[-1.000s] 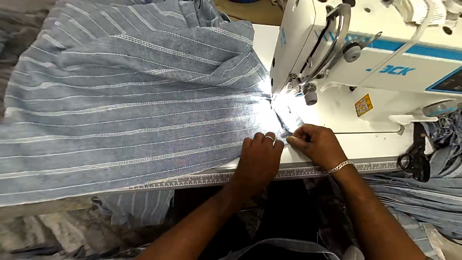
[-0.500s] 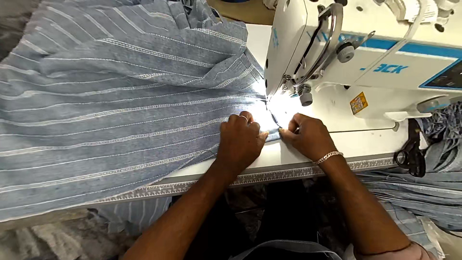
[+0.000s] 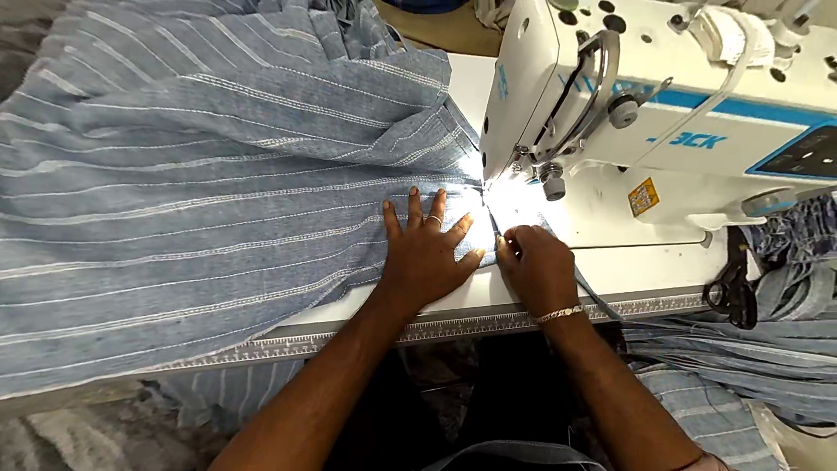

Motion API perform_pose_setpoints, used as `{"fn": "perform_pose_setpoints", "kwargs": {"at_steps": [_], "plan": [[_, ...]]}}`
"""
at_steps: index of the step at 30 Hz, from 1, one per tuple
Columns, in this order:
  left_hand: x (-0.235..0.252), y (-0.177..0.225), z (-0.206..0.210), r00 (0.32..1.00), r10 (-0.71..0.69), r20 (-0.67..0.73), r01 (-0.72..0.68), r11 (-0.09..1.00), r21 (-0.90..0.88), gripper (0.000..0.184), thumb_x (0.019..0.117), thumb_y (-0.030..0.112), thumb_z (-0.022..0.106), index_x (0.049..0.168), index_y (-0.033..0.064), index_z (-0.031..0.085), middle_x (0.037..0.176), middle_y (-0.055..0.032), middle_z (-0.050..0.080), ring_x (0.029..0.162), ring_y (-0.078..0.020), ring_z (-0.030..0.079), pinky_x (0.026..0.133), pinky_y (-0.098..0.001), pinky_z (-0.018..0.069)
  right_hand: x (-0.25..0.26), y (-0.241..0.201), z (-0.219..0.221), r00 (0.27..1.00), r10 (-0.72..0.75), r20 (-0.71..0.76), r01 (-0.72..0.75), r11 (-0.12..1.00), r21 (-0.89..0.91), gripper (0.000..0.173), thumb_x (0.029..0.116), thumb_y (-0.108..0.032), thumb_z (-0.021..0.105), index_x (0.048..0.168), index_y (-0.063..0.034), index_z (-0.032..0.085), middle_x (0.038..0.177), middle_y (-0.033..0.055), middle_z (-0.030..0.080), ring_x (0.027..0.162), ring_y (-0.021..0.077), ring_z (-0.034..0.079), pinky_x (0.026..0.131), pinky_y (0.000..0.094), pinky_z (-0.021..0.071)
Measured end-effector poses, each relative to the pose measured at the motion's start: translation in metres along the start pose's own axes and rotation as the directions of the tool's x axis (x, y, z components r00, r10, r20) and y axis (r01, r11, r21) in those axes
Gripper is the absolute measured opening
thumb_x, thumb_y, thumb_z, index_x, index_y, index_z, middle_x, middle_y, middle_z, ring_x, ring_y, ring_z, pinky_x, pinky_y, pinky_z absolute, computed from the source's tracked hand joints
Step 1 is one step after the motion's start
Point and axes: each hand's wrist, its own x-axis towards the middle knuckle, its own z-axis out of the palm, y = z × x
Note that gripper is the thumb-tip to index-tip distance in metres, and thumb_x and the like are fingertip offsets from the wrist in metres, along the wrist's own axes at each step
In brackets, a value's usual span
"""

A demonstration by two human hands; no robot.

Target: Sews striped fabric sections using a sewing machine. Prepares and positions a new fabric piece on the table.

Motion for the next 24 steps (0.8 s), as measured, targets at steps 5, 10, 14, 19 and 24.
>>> {"fn": "perform_pose_setpoints", "kwargs": {"at_steps": [5, 10, 14, 19, 24], "plan": [[0.007, -0.003, 0.000, 1.000, -0.016, 0.014, 0.016, 1.000, 0.002, 0.069, 0.0937, 0.080, 0.028, 0.152, 0.0475, 0.048, 0.171, -0.0097, 0.025, 0.158, -0.0450, 0.011, 0.116, -0.0795, -0.0011, -0.005, 0.004, 0.010, 0.987, -0.155, -0.052, 0.157, 0.987, 0.034, 0.018, 0.0995, -0.019, 0.062, 0.101, -0.0075, 0.077, 0.086, 0.0087, 0.067, 0.076, 0.0218, 0.068, 0.063, 0.0366, 0.0574], [0.037, -0.012, -0.009, 0.998, -0.044, 0.037, 0.045, 0.998, -0.033, 0.071, 0.0921, 0.080, 0.034, 0.153, 0.0462, 0.046, 0.170, -0.0121, 0.026, 0.157, -0.0464, 0.011, 0.114, -0.0809, -0.0025, 0.019, 0.005, 0.005, 0.985, -0.116, 0.126, 0.117, 0.993, -0.001, 0.026, 0.1023, -0.016, 0.057, 0.120, -0.0108, 0.076, 0.110, 0.0135, 0.067, 0.086, 0.0250, 0.070, 0.070, 0.0401, 0.0605], [0.064, -0.018, -0.016, 0.995, -0.081, 0.055, 0.083, 0.996, -0.033, 0.067, 0.0947, 0.073, 0.040, 0.155, 0.0424, 0.046, 0.170, -0.0138, 0.024, 0.157, -0.0482, 0.010, 0.113, -0.0821, -0.0017, 0.037, -0.003, -0.006, 0.920, -0.033, 0.392, 0.057, 0.997, -0.052, 0.049, 0.0981, -0.006, 0.055, 0.146, -0.0172, 0.060, 0.137, 0.0168, 0.055, 0.094, 0.0291, 0.070, 0.074, 0.0445, 0.0608], [0.084, -0.032, -0.019, 0.998, -0.062, 0.016, 0.062, 0.998, -0.022, 0.068, 0.0960, 0.074, 0.041, 0.156, 0.0416, 0.044, 0.169, -0.0154, 0.027, 0.156, -0.0496, 0.013, 0.112, -0.0838, 0.0000, 0.039, 0.048, -0.039, 0.899, -0.200, 0.390, 0.093, 0.957, 0.276, 0.036, 0.1057, -0.012, 0.051, 0.138, -0.0074, 0.064, 0.131, 0.0149, 0.064, 0.103, 0.0211, 0.070, 0.090, 0.0395, 0.0602], [0.085, -0.030, -0.019, 0.994, -0.102, 0.028, 0.102, 0.995, 0.004, 0.069, 0.0955, 0.077, 0.036, 0.156, 0.0447, 0.041, 0.170, -0.0110, 0.025, 0.157, -0.0458, 0.011, 0.113, -0.0826, -0.0010, 0.007, 0.128, -0.133, 0.970, 0.240, 0.034, -0.234, 0.963, -0.134, 0.039, 0.1079, -0.026, 0.052, 0.137, -0.0034, 0.063, 0.129, 0.0254, 0.067, 0.117, 0.0443, 0.066, 0.098, 0.0665, 0.0509]]}}
